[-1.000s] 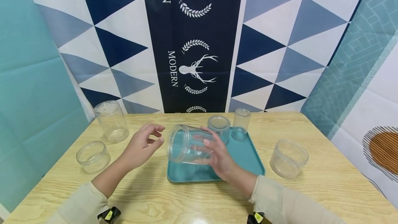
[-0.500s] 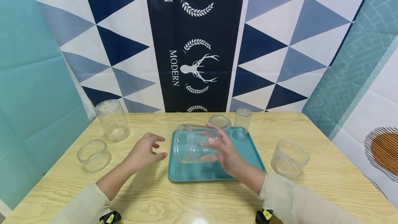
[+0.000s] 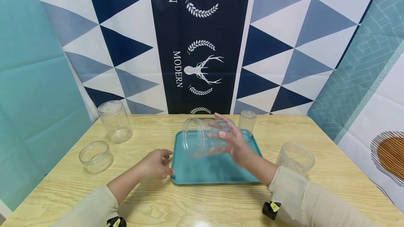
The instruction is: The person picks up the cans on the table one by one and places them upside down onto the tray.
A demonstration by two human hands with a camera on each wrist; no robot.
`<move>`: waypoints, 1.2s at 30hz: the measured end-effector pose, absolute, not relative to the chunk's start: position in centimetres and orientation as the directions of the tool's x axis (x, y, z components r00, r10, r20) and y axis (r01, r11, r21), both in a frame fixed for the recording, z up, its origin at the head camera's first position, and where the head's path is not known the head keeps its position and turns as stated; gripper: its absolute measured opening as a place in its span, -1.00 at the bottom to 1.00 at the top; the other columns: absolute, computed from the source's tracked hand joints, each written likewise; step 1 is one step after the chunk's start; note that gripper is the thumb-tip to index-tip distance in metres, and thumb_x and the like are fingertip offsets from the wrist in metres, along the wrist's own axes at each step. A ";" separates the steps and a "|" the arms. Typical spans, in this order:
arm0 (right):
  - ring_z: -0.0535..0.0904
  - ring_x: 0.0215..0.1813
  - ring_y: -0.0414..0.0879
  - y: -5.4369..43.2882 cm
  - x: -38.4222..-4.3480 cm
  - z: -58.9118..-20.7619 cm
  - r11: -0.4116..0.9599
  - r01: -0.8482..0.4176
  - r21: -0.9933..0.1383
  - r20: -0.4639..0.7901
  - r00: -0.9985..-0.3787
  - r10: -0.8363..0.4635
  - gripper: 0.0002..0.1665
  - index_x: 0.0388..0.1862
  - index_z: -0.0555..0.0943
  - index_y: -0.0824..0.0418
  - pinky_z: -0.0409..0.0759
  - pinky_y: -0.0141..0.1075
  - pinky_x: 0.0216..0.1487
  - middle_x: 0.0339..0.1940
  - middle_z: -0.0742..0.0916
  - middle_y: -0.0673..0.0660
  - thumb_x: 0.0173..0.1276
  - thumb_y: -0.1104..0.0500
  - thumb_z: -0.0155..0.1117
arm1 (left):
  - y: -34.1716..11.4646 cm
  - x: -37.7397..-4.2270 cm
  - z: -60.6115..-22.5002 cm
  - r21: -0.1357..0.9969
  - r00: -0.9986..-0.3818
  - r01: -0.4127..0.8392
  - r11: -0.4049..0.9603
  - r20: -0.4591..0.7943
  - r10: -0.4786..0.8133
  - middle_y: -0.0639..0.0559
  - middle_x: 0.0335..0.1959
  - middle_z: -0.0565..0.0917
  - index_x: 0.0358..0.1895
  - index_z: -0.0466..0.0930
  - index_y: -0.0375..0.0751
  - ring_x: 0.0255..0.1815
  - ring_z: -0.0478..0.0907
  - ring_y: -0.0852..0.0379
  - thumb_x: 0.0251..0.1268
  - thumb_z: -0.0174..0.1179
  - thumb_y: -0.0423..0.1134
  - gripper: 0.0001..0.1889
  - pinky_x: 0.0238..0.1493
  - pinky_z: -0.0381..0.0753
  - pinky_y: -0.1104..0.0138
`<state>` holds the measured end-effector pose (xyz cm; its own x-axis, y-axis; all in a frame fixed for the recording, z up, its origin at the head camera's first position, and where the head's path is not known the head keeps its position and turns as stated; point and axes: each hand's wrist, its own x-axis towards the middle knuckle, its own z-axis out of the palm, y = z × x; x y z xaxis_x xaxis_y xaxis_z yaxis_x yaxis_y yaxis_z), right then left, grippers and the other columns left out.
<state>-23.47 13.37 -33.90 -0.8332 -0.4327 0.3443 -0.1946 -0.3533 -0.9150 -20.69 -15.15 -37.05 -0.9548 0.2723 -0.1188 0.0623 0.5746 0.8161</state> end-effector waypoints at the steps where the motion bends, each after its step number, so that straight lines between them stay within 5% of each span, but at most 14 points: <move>1: 0.56 0.19 0.13 13.5 -23.6 -33.7 -0.342 -0.199 -0.918 0.343 -0.832 -0.436 -0.27 0.51 0.19 0.07 0.68 0.05 -0.12 0.36 0.41 0.27 0.35 0.20 0.01 | -15.0 -20.7 -37.2 0.825 -0.950 0.058 0.562 -0.128 0.286 -0.30 0.05 0.51 0.34 0.27 -0.55 -0.43 0.59 0.07 0.03 0.42 -0.46 -0.23 -0.38 0.69 0.25; 7: 0.56 0.20 0.06 14.1 -24.5 -32.5 -0.244 -0.222 -0.944 0.312 -0.842 -0.440 -0.24 0.53 0.18 0.06 0.69 -0.03 -0.11 0.41 0.35 0.25 0.34 0.18 0.10 | -14.3 -20.7 -37.7 0.845 -0.927 0.099 0.526 -0.113 0.357 -0.21 -0.22 0.58 0.30 0.26 -0.64 -0.41 0.63 0.04 0.01 0.35 -0.60 -0.28 -0.46 0.70 0.24; 13: 0.47 0.27 0.19 14.0 -25.3 -31.6 -0.126 -0.259 -0.958 0.288 -0.859 -0.422 -0.19 0.54 0.15 0.04 0.67 0.01 -0.08 0.46 0.31 0.28 0.32 0.14 0.13 | -13.9 -20.6 -38.0 0.856 -0.913 0.135 0.500 -0.089 0.398 -0.18 -0.30 0.59 0.18 0.36 -0.65 -0.36 0.63 0.01 -0.05 0.24 -0.72 -0.41 -0.46 0.71 0.25; 23: 0.33 0.38 0.22 13.2 -25.9 -29.8 0.089 -0.266 -0.960 0.218 -0.906 -0.363 -0.20 0.52 0.21 -0.05 0.58 0.18 0.01 0.49 0.29 0.15 0.34 0.13 0.25 | -13.7 -20.6 -38.1 0.834 -0.908 0.181 0.521 -0.061 0.414 -0.17 -0.35 0.55 0.14 0.37 -0.67 -0.43 0.60 0.07 -0.02 0.21 -0.73 -0.46 -0.48 0.70 0.29; 36: 0.38 0.34 0.13 12.4 -26.7 -28.1 0.301 -0.263 -0.917 0.135 -0.912 -0.387 -0.17 0.46 0.30 -0.21 0.61 0.06 0.01 0.52 0.24 0.16 0.24 0.04 0.41 | -13.6 -20.5 -38.0 0.834 -0.906 0.188 0.519 -0.057 0.420 -0.17 -0.38 0.54 0.01 0.45 -0.59 -0.44 0.60 0.07 -0.02 0.20 -0.73 -0.57 -0.49 0.70 0.28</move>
